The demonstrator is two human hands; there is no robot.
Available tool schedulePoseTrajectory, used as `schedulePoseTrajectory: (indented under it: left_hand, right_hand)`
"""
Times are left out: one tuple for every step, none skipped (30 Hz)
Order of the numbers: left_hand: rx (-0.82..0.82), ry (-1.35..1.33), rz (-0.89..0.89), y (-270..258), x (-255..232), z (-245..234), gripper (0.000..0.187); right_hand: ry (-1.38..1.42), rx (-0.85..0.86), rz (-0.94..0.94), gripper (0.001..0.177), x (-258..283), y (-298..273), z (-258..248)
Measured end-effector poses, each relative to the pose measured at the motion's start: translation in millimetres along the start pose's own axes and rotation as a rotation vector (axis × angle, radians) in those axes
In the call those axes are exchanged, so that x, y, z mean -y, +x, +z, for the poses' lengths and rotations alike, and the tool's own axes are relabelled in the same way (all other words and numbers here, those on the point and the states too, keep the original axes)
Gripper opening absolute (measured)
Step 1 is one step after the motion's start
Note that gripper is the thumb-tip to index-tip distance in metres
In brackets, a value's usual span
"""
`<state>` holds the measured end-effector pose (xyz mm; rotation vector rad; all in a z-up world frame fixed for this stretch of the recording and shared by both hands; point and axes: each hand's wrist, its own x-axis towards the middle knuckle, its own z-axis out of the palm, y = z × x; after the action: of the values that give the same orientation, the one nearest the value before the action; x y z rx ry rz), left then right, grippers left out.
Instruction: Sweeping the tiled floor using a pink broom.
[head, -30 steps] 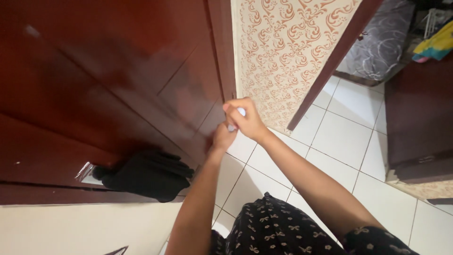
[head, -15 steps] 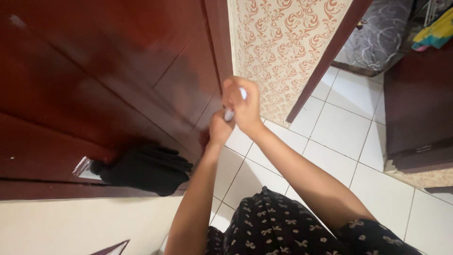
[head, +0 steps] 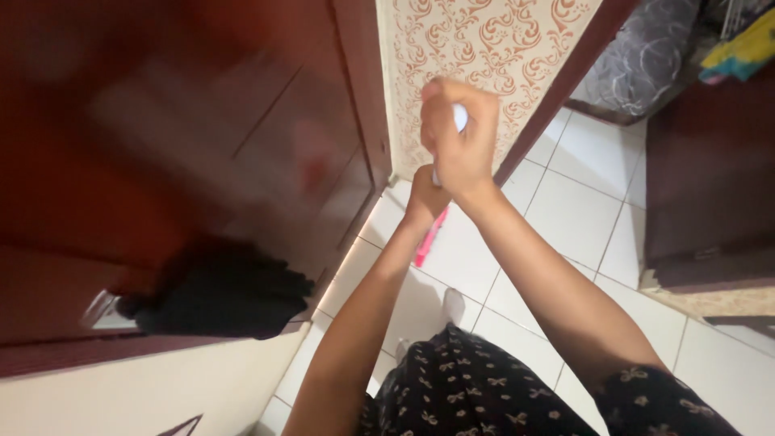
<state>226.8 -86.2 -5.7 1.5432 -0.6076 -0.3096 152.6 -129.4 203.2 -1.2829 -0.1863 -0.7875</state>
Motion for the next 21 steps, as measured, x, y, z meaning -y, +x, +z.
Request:
schedulePoseTrajectory:
  left_hand:
    - [-0.005, -0.005, 0.0, 7.8, 12.7, 2.1, 0.017]
    - [-0.02, -0.002, 0.019, 20.6, 23.2, 0.2, 0.018]
    - [-0.035, 0.001, 0.037, 34.4, 34.1, -1.5, 0.019]
    - [-0.044, -0.005, 0.037, 38.2, 49.5, 3.4, 0.021]
    - [-0.054, -0.011, 0.037, 41.7, 65.5, 8.6, 0.022]
    - [-0.066, -0.017, 0.046, 49.3, 79.6, 13.0, 0.024]
    - [-0.079, -0.022, 0.055, 56.4, 93.6, 17.2, 0.026]
    - [-0.095, -0.026, 0.059, 59.7, 108.6, 20.0, 0.028]
    - [-0.111, -0.029, 0.062, 62.6, 123.4, 22.7, 0.031]
    - [-0.116, -0.031, 0.057, 65.8, 120.6, 22.1, 0.031]
    - [-0.178, -0.029, 0.062, 68.6, 117.4, 21.3, 0.033]
    - [-0.243, -0.026, 0.074, 74.7, 113.3, 18.8, 0.035]
    - [-0.25, -0.026, 0.074, 80.2, 108.7, 14.0, 0.035]
    - [-0.342, -0.019, 0.083, 78.2, 105.4, 8.5, 0.039]
    - [-0.434, -0.01, 0.092, 75.4, 101.8, 2.9, 0.043]
    - [-0.442, -0.007, 0.086, 76.4, 104.9, -3.3, 0.043]
    - [-0.468, 0.174, 0.092, 76.5, 107.5, -9.7, 0.053]
    - [-0.491, 0.356, 0.1, 78.1, 109.2, -16.4, 0.065]
    - [-0.497, 0.358, 0.097, 74.0, 126.9, -21.9, 0.065]
    - [-0.482, 0.196, 0.161, 71.3, 143.8, -30.6, 0.057]
    - [-0.463, 0.034, 0.225, 67.9, 160.3, -39.4, 0.05]
  right_hand:
    - [-0.003, 0.005, 0.003, 0.017, -9.6, 2.7, -7.8]
    - [-0.093, 0.077, -0.072, 0.018, -19.6, 9.5, -13.5]
    - [-0.184, 0.148, -0.147, 0.02, -30.4, 17.0, -19.7]
    - [-0.189, 0.145, -0.134, 0.02, -35.0, 21.7, -26.2]
    - [-0.265, 0.227, -0.117, 0.024, -40.1, 26.0, -32.8]
    - [-0.34, 0.315, -0.109, 0.032, -44.6, 33.1, -38.7]
    - [-0.345, 0.317, -0.105, 0.032, -54.1, 39.1, -44.2]
    - [-0.285, 0.341, -0.045, 0.033, -64.4, 42.9, -48.5]
    - [-0.225, 0.364, 0.015, 0.035, -74.5, 46.4, -52.7]
    - [-0.223, 0.367, 0.021, 0.035, -82.4, 49.2, -55.7]
    - [-0.256, 0.409, 0.005, 0.037, -89.9, 51.7, -58.3]
    - [-0.287, 0.454, -0.017, 0.038, -97.7, 56.3, -59.9]
    - [-0.284, 0.461, -0.017, 0.038, -103.1, 61.1, -58.1]
    - [-0.284, 0.497, -0.09, 0.035, -108.3, 60.6, -55.2]
    - [-0.282, 0.533, -0.163, 0.031, -113.1, 59.3, -52.0]
    - [-0.276, 0.537, -0.157, 0.031, -119.1, 60.7, -47.5]
    - [-0.252, 0.542, -0.088, 0.035, -124.5, 61.6, -42.5]
    - [-0.229, 0.548, -0.024, 0.038, -129.3, 63.2, -37.2]
    - [-0.224, 0.553, -0.022, 0.038, -131.9, 61.9, -32.3]
    - [-0.144, 0.568, -0.048, 0.033, -134.8, 61.8, -25.6]
    - [-0.063, 0.584, -0.074, 0.028, -137.2, 61.2, -18.6]
